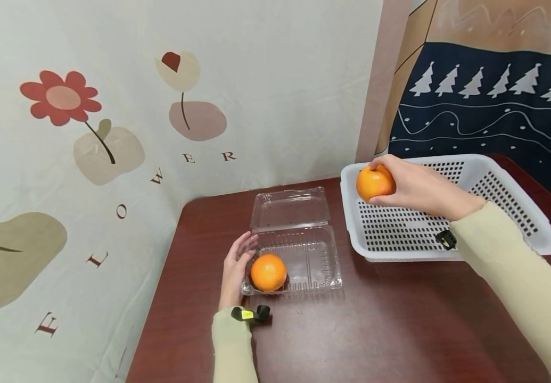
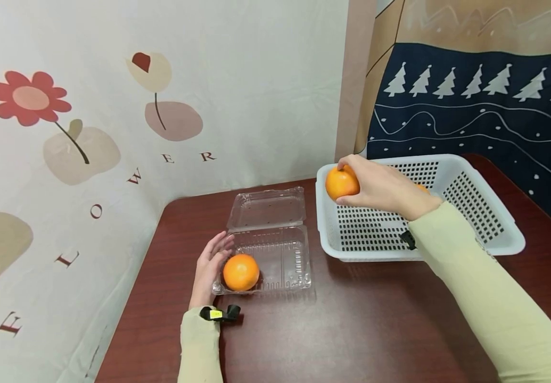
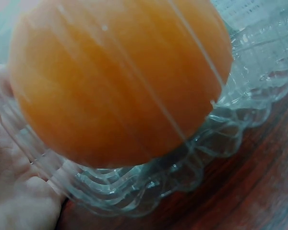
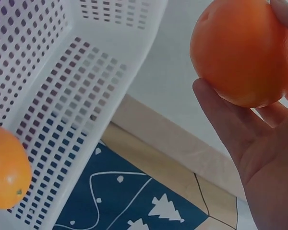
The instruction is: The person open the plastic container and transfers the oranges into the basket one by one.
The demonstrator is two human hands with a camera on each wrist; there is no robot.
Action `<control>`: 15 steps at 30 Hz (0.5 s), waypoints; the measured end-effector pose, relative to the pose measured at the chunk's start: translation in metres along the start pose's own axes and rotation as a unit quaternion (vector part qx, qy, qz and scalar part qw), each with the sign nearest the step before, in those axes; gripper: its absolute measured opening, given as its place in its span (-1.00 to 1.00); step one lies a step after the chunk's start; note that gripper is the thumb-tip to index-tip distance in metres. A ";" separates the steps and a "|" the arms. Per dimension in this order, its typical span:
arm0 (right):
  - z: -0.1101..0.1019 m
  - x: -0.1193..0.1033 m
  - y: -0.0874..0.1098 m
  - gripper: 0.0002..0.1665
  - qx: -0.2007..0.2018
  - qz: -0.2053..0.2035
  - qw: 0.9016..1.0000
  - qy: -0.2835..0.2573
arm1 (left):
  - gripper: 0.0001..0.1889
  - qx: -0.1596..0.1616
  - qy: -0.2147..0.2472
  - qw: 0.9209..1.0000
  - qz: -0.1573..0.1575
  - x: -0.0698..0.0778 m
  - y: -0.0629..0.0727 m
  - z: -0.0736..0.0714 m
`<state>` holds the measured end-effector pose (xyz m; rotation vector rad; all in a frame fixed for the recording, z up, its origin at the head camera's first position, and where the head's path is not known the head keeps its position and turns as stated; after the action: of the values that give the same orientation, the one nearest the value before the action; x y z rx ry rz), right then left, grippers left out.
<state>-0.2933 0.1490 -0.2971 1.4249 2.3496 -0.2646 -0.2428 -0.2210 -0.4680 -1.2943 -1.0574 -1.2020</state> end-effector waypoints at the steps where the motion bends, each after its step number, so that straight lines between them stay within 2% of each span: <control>1: 0.000 0.001 -0.001 -0.10 -0.003 0.001 1.000 -0.003 | -0.55 0.000 0.000 1.000 0.000 0.000 0.000 0.000; 4: 0.001 0.005 -0.005 -0.10 -0.011 0.002 1.000 -0.005 | -0.55 -0.003 0.002 1.000 0.001 0.000 0.000 0.001; 15: -0.003 0.009 -0.015 -0.10 -0.024 0.002 0.999 0.039 | -0.55 -0.004 -0.005 1.000 0.006 0.000 0.000 0.001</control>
<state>-0.3112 0.1498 -0.2988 1.4419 2.3976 -0.1546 -0.2427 -0.2205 -0.4681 -1.3114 -1.0513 -1.1932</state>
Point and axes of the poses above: each hand's wrist, its own y-axis away from the middle knuckle, its own z-axis out of the palm, x = y × z, the point moved 7 cm from there along -y, towards the middle knuckle, and after that the axes turned 9 degrees about -x, right-handed, at the moved point
